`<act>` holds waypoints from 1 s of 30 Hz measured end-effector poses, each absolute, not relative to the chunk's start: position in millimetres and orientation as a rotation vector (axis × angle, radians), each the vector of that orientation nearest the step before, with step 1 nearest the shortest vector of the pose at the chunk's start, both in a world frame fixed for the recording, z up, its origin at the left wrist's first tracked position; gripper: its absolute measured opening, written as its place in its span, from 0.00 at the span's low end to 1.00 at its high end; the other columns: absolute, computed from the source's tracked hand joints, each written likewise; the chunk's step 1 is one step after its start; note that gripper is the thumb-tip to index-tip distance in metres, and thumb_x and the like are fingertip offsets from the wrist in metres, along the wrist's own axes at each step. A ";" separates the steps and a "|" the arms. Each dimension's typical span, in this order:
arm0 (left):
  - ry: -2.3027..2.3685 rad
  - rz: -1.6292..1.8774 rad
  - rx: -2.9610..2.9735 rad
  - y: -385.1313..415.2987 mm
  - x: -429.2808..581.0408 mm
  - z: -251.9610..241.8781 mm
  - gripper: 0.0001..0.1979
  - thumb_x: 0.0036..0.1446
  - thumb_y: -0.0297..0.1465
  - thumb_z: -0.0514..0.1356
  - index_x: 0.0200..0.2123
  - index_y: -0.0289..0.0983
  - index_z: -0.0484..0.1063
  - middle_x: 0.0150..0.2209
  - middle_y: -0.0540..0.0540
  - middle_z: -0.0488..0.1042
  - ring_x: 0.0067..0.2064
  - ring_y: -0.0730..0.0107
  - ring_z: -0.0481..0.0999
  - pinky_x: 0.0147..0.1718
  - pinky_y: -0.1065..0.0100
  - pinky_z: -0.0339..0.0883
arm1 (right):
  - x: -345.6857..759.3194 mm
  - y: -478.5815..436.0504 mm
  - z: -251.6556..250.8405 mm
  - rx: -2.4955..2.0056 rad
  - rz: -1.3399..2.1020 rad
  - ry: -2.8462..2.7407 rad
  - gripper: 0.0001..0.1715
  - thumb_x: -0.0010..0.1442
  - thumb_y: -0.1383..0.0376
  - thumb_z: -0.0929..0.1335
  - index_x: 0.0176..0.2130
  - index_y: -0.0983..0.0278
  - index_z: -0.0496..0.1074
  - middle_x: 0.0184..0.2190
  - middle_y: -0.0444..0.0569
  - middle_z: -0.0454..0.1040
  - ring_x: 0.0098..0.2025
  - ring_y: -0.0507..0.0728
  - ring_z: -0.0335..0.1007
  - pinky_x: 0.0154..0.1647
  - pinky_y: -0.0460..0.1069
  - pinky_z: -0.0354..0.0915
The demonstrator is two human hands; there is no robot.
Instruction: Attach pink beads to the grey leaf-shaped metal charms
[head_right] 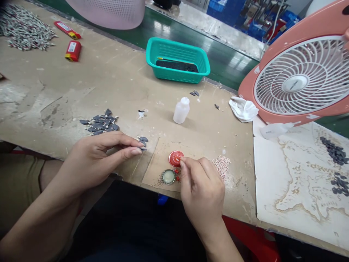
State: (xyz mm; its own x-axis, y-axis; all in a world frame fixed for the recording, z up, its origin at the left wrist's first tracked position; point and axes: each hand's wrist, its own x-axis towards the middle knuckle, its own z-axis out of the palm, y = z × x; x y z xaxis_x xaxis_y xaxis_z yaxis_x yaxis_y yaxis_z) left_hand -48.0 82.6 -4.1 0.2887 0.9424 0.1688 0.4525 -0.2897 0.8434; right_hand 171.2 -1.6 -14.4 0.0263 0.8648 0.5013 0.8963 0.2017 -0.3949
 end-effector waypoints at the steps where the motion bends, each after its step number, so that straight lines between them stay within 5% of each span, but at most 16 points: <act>1: 1.247 0.904 1.863 82.0 -48.3 -3.9 0.03 0.56 0.31 0.66 0.34 0.40 0.82 0.34 0.52 0.82 0.37 0.71 0.80 0.39 0.74 0.72 | 171.4 -1.9 -14.0 -1.645 -0.060 -1.814 0.05 0.63 0.71 0.70 0.40 0.65 0.77 0.26 0.42 0.70 0.28 0.49 0.66 0.30 0.46 0.62; 17: 1.187 0.900 1.739 66.4 -43.8 -4.5 0.03 0.57 0.30 0.66 0.36 0.41 0.81 0.33 0.52 0.82 0.34 0.72 0.79 0.33 0.75 0.71 | 169.8 -0.3 -10.4 -1.661 -0.004 -1.806 0.06 0.64 0.69 0.68 0.38 0.64 0.77 0.23 0.42 0.65 0.26 0.51 0.63 0.28 0.47 0.61; 21: 1.160 0.912 1.612 61.3 -40.9 -4.1 0.02 0.57 0.31 0.67 0.35 0.42 0.80 0.32 0.53 0.82 0.33 0.74 0.78 0.31 0.77 0.70 | 169.7 -3.4 -8.3 -1.662 0.287 -1.556 0.05 0.62 0.66 0.70 0.38 0.61 0.79 0.21 0.39 0.61 0.23 0.49 0.59 0.24 0.46 0.59; 26: 1.027 0.888 1.391 51.4 -29.9 -0.2 0.01 0.57 0.29 0.67 0.32 0.40 0.78 0.27 0.54 0.79 0.27 0.77 0.76 0.26 0.79 0.69 | 167.2 -12.2 -5.3 -1.482 0.786 -1.083 0.06 0.62 0.60 0.71 0.35 0.59 0.79 0.25 0.43 0.74 0.24 0.49 0.65 0.26 0.46 0.66; 30: 0.971 0.786 1.292 40.6 -19.3 1.5 0.02 0.56 0.29 0.67 0.31 0.39 0.78 0.26 0.52 0.79 0.28 0.75 0.76 0.27 0.77 0.69 | 161.3 -19.9 -0.2 -1.384 0.935 -0.910 0.06 0.60 0.59 0.72 0.34 0.58 0.79 0.22 0.40 0.70 0.21 0.48 0.62 0.24 0.45 0.66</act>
State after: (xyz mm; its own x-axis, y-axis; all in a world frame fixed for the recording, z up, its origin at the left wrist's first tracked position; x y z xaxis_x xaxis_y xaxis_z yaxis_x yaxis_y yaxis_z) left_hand -19.3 40.6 1.5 0.4081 0.9019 -0.1419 0.0496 0.1332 0.9898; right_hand 161.3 -19.9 -0.2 0.3760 0.9263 -0.0217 -0.0037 -0.0219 -0.9998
